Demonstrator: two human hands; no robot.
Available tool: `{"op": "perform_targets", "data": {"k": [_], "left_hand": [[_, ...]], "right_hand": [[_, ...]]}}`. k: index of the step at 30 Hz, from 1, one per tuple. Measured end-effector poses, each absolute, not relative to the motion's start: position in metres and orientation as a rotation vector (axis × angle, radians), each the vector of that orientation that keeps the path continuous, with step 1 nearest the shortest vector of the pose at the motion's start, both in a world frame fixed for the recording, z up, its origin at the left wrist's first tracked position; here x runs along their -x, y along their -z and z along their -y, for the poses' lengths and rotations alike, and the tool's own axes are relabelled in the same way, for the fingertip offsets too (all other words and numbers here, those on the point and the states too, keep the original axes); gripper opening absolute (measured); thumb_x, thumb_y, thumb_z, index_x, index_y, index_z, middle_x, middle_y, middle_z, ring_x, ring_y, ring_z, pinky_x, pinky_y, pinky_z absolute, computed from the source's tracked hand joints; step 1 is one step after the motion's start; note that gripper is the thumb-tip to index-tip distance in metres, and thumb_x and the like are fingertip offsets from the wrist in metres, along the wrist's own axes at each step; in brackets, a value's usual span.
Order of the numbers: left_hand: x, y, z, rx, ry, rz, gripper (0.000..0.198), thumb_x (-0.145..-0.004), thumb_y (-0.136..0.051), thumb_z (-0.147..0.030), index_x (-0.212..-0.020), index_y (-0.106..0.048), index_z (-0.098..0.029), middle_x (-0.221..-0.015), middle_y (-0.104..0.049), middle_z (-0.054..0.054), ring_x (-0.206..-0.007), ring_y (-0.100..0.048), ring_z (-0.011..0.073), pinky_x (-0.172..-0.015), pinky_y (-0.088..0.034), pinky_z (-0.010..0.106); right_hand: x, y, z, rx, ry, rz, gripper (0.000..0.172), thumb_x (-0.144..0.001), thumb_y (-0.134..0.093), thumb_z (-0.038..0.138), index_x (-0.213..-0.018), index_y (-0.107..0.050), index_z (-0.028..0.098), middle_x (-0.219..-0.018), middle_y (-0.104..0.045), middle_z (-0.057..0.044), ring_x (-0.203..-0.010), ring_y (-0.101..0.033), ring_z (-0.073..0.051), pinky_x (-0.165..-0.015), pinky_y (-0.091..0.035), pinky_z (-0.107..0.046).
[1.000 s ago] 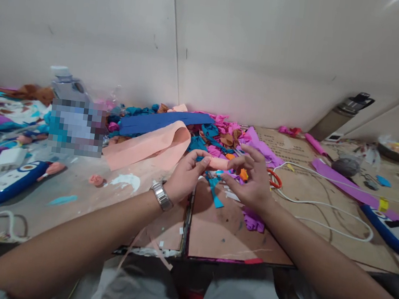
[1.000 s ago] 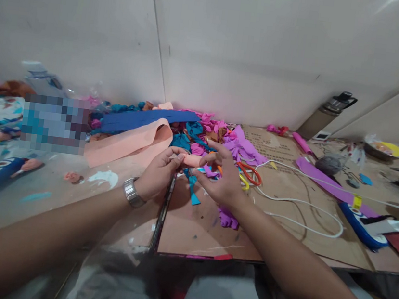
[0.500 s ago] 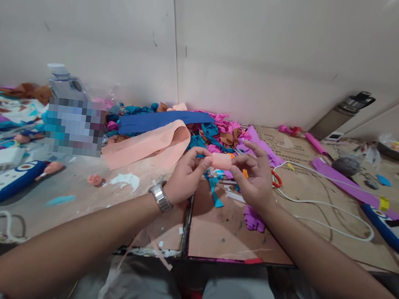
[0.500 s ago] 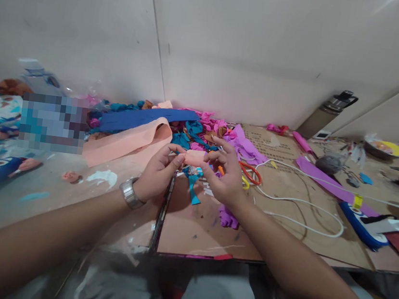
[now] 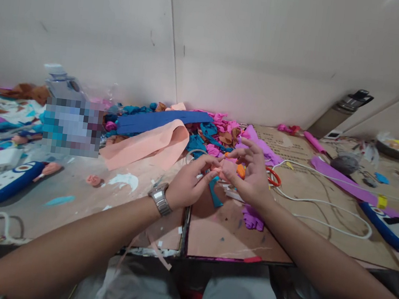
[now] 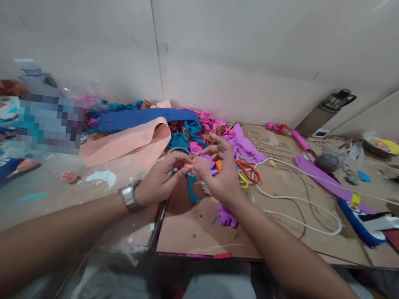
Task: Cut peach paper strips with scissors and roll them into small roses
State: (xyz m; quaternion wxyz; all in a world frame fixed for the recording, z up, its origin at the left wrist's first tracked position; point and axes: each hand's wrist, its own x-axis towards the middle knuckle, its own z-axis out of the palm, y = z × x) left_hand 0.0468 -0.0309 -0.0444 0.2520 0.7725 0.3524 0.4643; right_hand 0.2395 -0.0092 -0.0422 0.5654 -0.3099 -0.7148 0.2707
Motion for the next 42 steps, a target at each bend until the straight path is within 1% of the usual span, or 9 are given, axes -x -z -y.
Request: {"op": "perform_targets", "data": {"k": [7, 10, 13, 18, 22, 26, 34, 38, 42], "left_hand": [[-0.0459, 0.0476, 0.0311, -2.096, -1.199, -0.887, 0.021, -0.101, -0.051, -0.035, -0.114, -0.059, -0.020, -0.108, -0.068, 0.009, -0.098, -0.065, 0.0216, -0.087, -0.050, 0.035], [-0.0477, 0.0502, 0.0312, -2.029, -1.242, -0.802, 0.028, -0.101, -0.053, -0.032, -0.127, -0.057, -0.022, -0.126, -0.065, 0.011, -0.115, -0.064, 0.0235, -0.099, -0.050, 0.038], [-0.0505, 0.0516, 0.0322, -1.897, -1.264, -0.692, 0.045, -0.100, -0.054, -0.031, -0.145, -0.046, -0.027, -0.150, -0.051, 0.012, -0.135, -0.055, 0.0264, -0.110, -0.047, 0.041], [-0.0533, 0.0510, 0.0343, -1.712, -1.188, -0.627, 0.061, -0.101, -0.055, -0.033, -0.156, -0.029, -0.033, -0.160, -0.041, 0.011, -0.139, -0.052, 0.0272, -0.115, -0.045, 0.045], [-0.0548, 0.0514, 0.0343, -1.614, -1.197, -0.535, 0.062, -0.100, -0.056, -0.032, -0.156, -0.029, -0.035, -0.164, -0.035, 0.008, -0.152, -0.036, 0.0259, -0.123, -0.037, 0.046], [-0.0553, 0.0526, 0.0335, -1.556, -1.202, -0.462, 0.060, -0.101, -0.055, -0.030, -0.155, -0.031, -0.039, -0.166, -0.031, 0.005, -0.156, -0.025, 0.0256, -0.124, -0.036, 0.046], [-0.0535, 0.0516, 0.0307, -1.691, -1.247, -0.586, 0.056, -0.099, -0.058, -0.029, -0.151, -0.038, -0.035, -0.161, -0.039, 0.007, -0.149, -0.040, 0.0259, -0.120, -0.041, 0.045], [-0.0513, 0.0511, 0.0283, -1.784, -1.328, -0.866, 0.033, -0.095, -0.064, -0.033, -0.127, -0.060, -0.023, -0.133, -0.062, 0.012, -0.118, -0.063, 0.0234, -0.100, -0.053, 0.039], [-0.0513, 0.0502, 0.0274, -1.777, -1.316, -0.909, 0.025, -0.095, -0.065, -0.034, -0.113, -0.065, -0.018, -0.112, -0.069, 0.010, -0.103, -0.066, 0.0205, -0.092, -0.054, 0.035]], "right_hand": [[-0.2396, 0.0445, 0.0102, 0.708, -0.744, 1.722, 0.079, -0.082, -0.081, 0.036, -0.148, -0.037, 0.032, -0.103, -0.068, -0.004, -0.099, -0.066, -0.022, -0.094, -0.051, -0.042], [-0.2405, 0.0436, 0.0100, 0.698, -0.771, 1.703, 0.077, -0.081, -0.082, 0.037, -0.146, -0.040, 0.033, -0.105, -0.066, -0.004, -0.099, -0.067, -0.022, -0.095, -0.053, -0.042], [-0.2402, 0.0413, 0.0108, 0.692, -0.772, 1.695, 0.074, -0.082, -0.081, 0.037, -0.145, -0.042, 0.033, -0.104, -0.065, -0.004, -0.098, -0.066, -0.022, -0.096, -0.054, -0.044], [-0.2385, 0.0406, 0.0119, 0.643, -0.797, 1.707, 0.073, -0.084, -0.080, 0.035, -0.146, -0.041, 0.033, -0.099, -0.065, -0.002, -0.098, -0.066, -0.021, -0.096, -0.055, -0.044], [-0.2384, 0.0421, 0.0126, 0.642, -0.838, 1.704, 0.076, -0.084, -0.081, 0.030, -0.147, -0.039, 0.034, -0.098, -0.066, -0.002, -0.098, -0.067, -0.021, -0.096, -0.055, -0.043], [-0.2388, 0.0427, 0.0138, 0.665, -0.863, 1.704, 0.073, -0.084, -0.080, 0.027, -0.145, -0.041, 0.034, -0.096, -0.067, -0.001, -0.098, -0.069, -0.021, -0.097, -0.054, -0.044], [-0.2388, 0.0460, 0.0149, 0.658, -0.882, 1.715, 0.070, -0.088, -0.076, 0.031, -0.147, -0.039, 0.038, -0.096, -0.064, -0.002, -0.096, -0.067, -0.023, -0.090, -0.057, -0.043], [-0.2385, 0.0481, 0.0128, 0.675, -0.784, 1.723, 0.069, -0.089, -0.075, 0.030, -0.147, -0.039, 0.037, -0.098, -0.063, -0.002, -0.096, -0.066, -0.022, -0.094, -0.055, -0.043], [-0.2383, 0.0493, 0.0111, 0.697, -0.679, 1.732, 0.065, -0.088, -0.075, 0.029, -0.145, -0.044, 0.034, -0.096, -0.064, -0.002, -0.092, -0.066, -0.020, -0.092, -0.054, -0.043]]}}
